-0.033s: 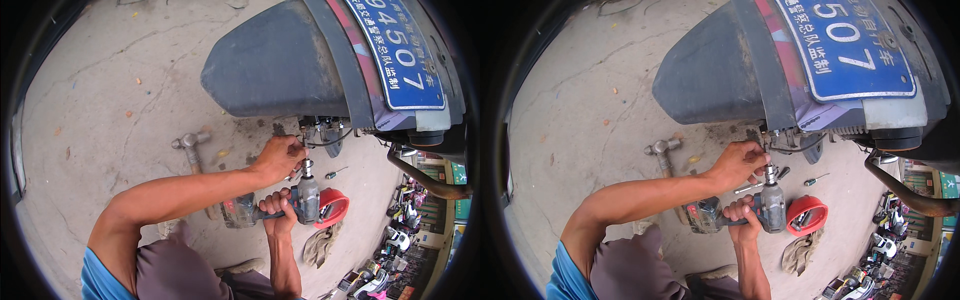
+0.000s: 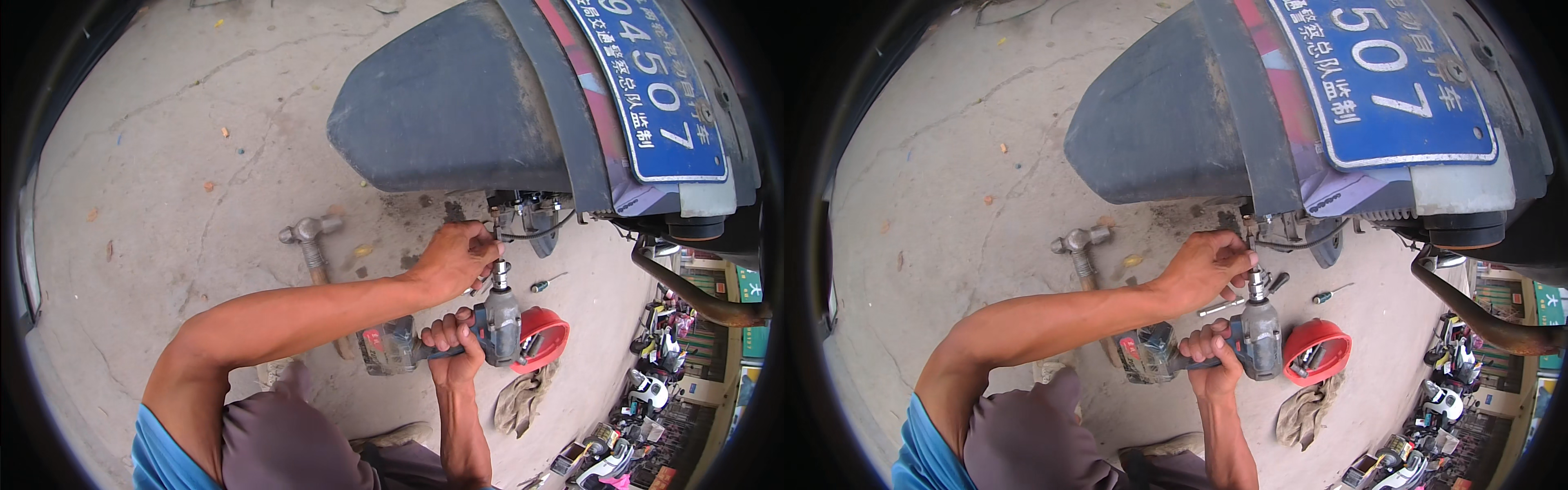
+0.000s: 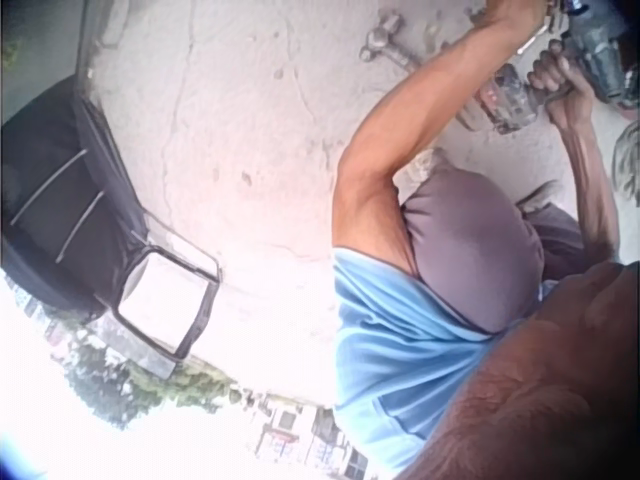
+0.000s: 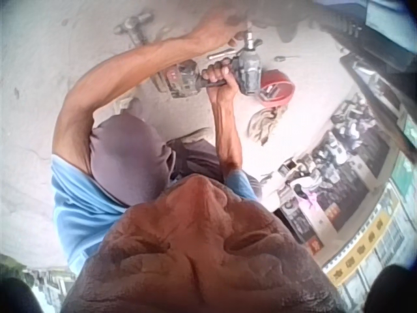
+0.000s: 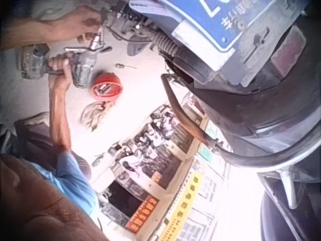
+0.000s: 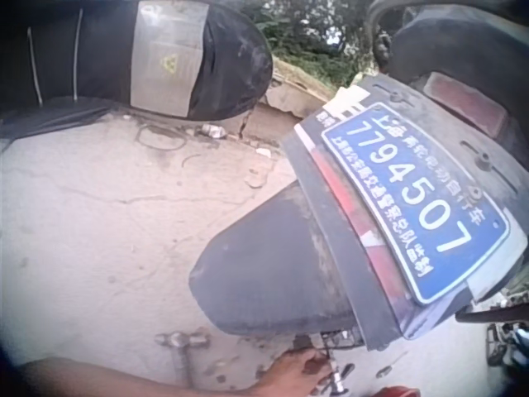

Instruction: The person unwraps a new brake caliper from bubble wrap, fits it onto the rear disc of the motorcycle, and secures it with bolts using a power impact wrench and hand tools.

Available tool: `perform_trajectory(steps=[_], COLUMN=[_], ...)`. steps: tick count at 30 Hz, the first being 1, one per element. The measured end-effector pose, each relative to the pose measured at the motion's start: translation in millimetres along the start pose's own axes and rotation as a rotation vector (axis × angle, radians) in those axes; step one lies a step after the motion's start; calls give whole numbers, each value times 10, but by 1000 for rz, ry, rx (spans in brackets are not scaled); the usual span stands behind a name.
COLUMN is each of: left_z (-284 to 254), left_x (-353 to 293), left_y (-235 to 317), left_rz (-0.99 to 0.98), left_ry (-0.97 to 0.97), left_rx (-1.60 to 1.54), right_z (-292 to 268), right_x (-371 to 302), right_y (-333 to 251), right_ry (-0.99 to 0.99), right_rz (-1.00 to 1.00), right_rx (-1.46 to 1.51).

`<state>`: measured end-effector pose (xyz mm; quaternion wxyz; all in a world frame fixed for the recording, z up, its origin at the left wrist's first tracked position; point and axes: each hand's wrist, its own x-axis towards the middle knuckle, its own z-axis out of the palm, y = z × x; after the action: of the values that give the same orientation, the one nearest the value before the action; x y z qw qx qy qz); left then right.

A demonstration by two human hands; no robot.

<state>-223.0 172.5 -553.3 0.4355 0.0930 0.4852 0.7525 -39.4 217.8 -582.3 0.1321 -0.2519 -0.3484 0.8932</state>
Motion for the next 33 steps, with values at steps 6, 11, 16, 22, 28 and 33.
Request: perform_trajectory(steps=[6, 11, 16, 22, 28, 33], left_z=[7, -12, 25, 22, -79, -441], left_x=[33, 32, 16, -1, 11, 14], left_y=[-32, -47, -5, 23, 42, -33], left_rz=[2, -11, -49, -44, -88, 131], left_ry=[5, -23, -18, -47, -90, 94], left_rx=[25, 5, -27, -69, -80, 262], right_z=[-56, -61, -32, -323, -323, -129], right_x=[16, 10, 22, 92, 137, 90], right_y=[-29, -41, -47, -109, -127, -8], right_ry=[-57, -70, 2, 320, 249, 71], right_rz=[64, 50, -19, -384, -319, -208], right_rx=[95, 48, -92, -925, -776, -384])
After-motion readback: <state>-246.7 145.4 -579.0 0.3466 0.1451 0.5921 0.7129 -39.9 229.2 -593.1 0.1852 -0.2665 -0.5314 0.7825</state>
